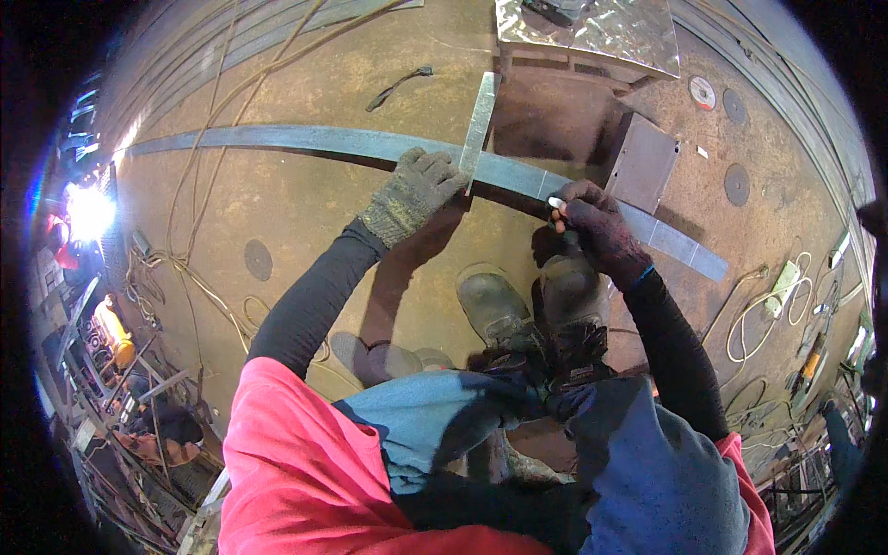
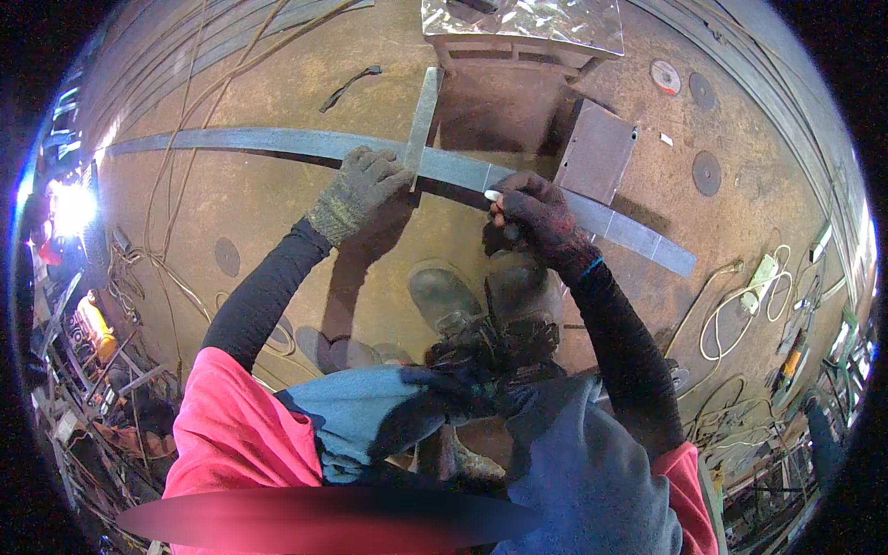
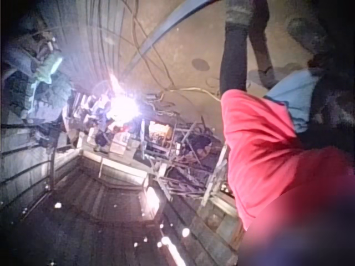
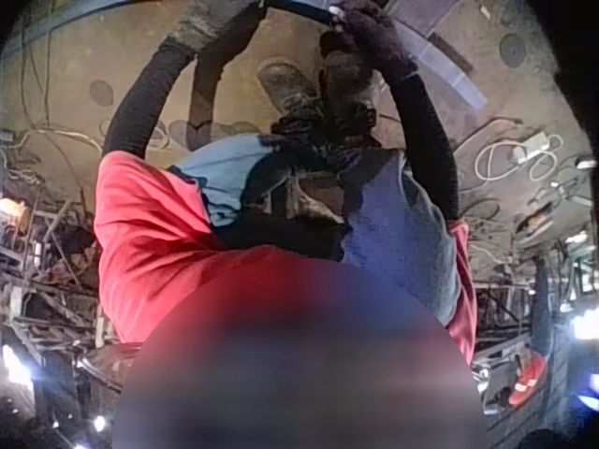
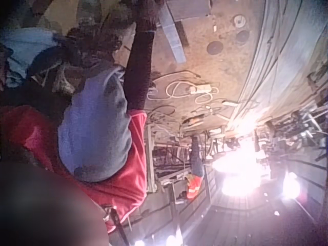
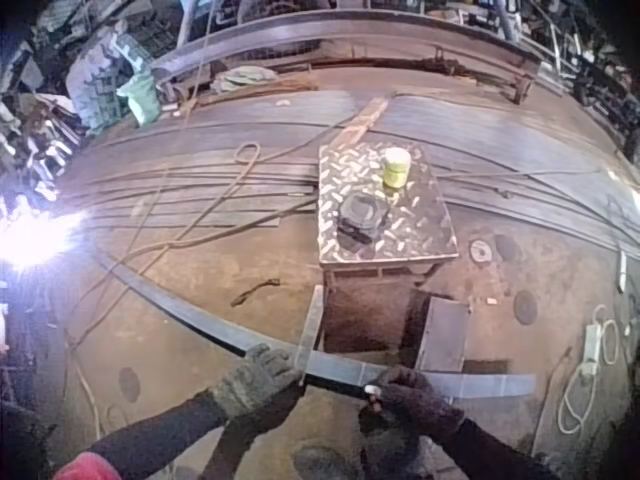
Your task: The person measures a metal bar with a tape measure, marks it with a marker, and then cuts it using an angle grinder. The person is sitting on the floor during the task.
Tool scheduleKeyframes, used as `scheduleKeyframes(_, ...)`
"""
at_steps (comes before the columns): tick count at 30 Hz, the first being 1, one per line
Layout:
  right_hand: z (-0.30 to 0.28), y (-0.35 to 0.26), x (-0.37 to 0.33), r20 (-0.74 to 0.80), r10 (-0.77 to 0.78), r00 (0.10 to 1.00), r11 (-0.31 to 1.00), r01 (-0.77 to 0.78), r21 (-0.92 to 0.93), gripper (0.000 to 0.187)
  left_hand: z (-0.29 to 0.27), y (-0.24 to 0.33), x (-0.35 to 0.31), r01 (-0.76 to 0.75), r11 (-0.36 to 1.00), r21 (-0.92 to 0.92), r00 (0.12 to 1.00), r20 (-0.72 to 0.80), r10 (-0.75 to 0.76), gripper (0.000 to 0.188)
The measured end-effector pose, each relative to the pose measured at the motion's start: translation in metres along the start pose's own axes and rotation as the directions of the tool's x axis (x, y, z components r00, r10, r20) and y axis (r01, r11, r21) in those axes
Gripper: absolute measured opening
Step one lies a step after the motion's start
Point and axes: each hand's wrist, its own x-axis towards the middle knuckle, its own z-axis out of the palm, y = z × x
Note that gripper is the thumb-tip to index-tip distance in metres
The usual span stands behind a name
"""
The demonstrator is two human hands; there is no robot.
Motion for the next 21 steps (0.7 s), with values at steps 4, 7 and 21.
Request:
scheduleKeyframes(4,0.013,-0.008,0.005,0.019,-0.05,0.999,0.991,0.052,-0.124,0.015,-0.002,0.0,0.002,-0.009,1.0,0.021,1.0,-0.017,0.01,0.042)
scheduleKeyframes(7,0.018,-0.012,0.012,0.029,-0.067,0.997,0.981,0.071,-0.18,0.015,-0.003,0.0,0.001,-0.02,0.999,0.035,1.0,-0.023,0.02,0.04)
scheduleKeyframes(21,0.003,0.003,0.023,0.045,-0.133,0.99,0.961,0.14,-0.238,0.017,0.0,-0.002,-0.002,-0.031,0.997,0.071,0.999,-0.042,0.034,0.037)
